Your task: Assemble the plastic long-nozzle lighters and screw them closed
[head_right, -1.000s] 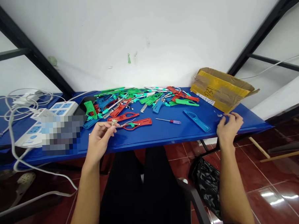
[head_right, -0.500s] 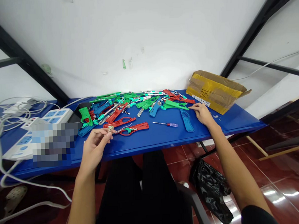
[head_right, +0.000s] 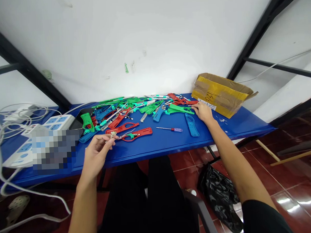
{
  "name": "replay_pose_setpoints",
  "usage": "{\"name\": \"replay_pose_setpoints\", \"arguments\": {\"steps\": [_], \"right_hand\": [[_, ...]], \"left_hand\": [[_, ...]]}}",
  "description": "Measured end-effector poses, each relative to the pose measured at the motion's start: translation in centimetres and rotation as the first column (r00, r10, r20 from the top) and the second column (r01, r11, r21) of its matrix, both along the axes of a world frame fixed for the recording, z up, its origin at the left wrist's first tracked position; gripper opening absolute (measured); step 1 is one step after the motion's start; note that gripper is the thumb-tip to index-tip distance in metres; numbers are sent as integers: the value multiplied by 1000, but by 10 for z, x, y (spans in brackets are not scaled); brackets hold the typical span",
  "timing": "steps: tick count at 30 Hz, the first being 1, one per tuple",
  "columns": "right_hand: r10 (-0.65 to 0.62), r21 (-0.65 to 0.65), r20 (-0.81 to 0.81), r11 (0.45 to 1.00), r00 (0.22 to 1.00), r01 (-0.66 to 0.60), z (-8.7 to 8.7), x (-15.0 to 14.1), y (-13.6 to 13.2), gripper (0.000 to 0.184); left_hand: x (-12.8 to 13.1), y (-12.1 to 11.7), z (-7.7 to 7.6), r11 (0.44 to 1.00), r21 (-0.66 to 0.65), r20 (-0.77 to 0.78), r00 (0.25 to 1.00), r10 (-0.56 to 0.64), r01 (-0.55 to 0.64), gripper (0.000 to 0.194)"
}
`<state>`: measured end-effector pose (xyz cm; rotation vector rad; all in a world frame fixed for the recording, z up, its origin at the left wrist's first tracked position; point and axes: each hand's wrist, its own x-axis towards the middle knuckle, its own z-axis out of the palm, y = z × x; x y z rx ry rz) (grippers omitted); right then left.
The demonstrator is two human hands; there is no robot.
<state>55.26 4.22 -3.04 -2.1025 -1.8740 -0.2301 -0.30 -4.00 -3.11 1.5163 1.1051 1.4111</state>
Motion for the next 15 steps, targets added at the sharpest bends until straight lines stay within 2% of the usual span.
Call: {"name": "replay_pose_setpoints", "arguments": {"steps": [7, 11, 15], "right_hand": [[-80, -32, -4, 996, 997, 80, 3, -1, 2, 35], [-172, -124, -18, 978, 985, 168, 5, 4, 17, 28], [-233, -194, -42, 956, 972, 221, 0, 3, 29, 32]], "left_hand": [[5, 4, -3, 996, -27, -17, 996, 83, -83, 35], [7, 3, -5, 997, -23, -45, 996, 74, -75, 31], [6, 3, -6, 997, -20, -64, 995, 73, -74, 30]]}}
